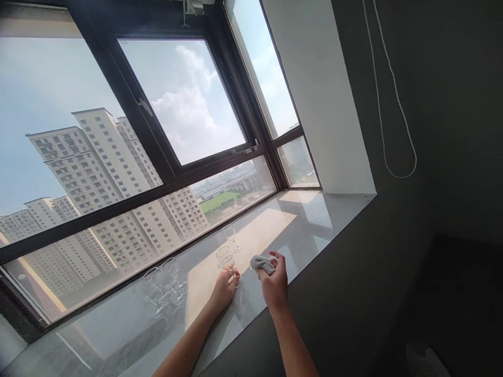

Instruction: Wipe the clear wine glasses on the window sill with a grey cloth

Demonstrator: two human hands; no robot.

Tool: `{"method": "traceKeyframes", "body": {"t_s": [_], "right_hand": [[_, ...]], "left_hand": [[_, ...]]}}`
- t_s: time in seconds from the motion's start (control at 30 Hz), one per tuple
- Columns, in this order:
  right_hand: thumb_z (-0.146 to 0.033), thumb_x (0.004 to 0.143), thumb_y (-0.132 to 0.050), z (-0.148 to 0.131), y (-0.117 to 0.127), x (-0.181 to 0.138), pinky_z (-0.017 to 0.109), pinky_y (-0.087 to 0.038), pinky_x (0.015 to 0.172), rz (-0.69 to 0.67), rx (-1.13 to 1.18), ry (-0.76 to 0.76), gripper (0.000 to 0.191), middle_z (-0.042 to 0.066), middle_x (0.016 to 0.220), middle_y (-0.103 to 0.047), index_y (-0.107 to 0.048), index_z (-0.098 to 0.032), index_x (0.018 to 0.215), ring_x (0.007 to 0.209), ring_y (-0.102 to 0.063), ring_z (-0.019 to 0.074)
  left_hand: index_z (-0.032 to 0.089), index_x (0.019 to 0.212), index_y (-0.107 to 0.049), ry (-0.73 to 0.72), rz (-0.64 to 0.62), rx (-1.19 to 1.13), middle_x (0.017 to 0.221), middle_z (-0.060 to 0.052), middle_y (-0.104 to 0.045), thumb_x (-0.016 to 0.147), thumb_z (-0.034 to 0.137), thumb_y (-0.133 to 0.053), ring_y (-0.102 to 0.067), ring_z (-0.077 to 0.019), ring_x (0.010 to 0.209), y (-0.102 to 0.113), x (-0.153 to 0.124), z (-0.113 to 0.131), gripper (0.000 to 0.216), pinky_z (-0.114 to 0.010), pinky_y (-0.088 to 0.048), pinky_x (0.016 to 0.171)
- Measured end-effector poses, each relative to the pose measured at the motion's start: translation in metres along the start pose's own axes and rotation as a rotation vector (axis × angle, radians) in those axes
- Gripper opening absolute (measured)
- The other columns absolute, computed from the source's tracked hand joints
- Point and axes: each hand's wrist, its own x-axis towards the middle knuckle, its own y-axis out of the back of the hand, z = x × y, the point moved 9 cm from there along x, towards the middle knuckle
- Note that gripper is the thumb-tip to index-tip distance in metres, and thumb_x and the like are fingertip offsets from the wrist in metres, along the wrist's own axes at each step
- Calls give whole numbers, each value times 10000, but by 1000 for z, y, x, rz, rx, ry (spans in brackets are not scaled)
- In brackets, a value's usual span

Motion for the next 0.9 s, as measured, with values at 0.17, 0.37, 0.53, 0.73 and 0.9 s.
{"method": "traceKeyframes", "body": {"t_s": [0.17,0.37,0.53,0.73,0.9], "right_hand": [[-350,686,-725,5,-4,2,256,-466,590,-20,7,47,543,-26,843,-560,-493,-217,1159,663,-570,143],[-353,693,-714,5,0,4,248,-447,541,-21,-29,30,531,-13,852,-558,-495,-213,1156,636,-549,140],[-361,687,-685,-2,1,3,242,-427,508,-26,-61,8,507,-5,850,-560,-502,-214,1137,625,-534,144],[-352,689,-689,-1,0,1,257,-451,547,-45,-59,8,503,-12,845,-558,-496,-220,1134,637,-539,145],[-338,685,-691,2,-3,1,261,-447,559,-51,-29,14,503,-16,832,-560,-497,-216,1133,643,-546,150]], "left_hand": [[242,1091,-650,238,-14,126,1405,-94,-538,892,403,-517,-473,-265,1314,-12,47,-13,289,-438,-340,1105],[277,1313,-528,355,-3,159,1552,-111,-375,855,523,-549,-344,-295,1423,-22,81,-33,519,-507,-251,1151],[299,1187,-584,367,10,163,1451,-75,-501,857,533,-539,-433,-273,1355,-20,89,-36,407,-462,-288,1128],[288,1071,-632,390,105,91,1299,-69,-606,831,514,-596,-515,-269,1274,-11,90,-32,331,-425,-329,1101],[200,1092,-613,391,293,-99,1190,-102,-656,927,414,-460,-620,-201,1111,17,60,-38,310,-300,-467,936]]}}
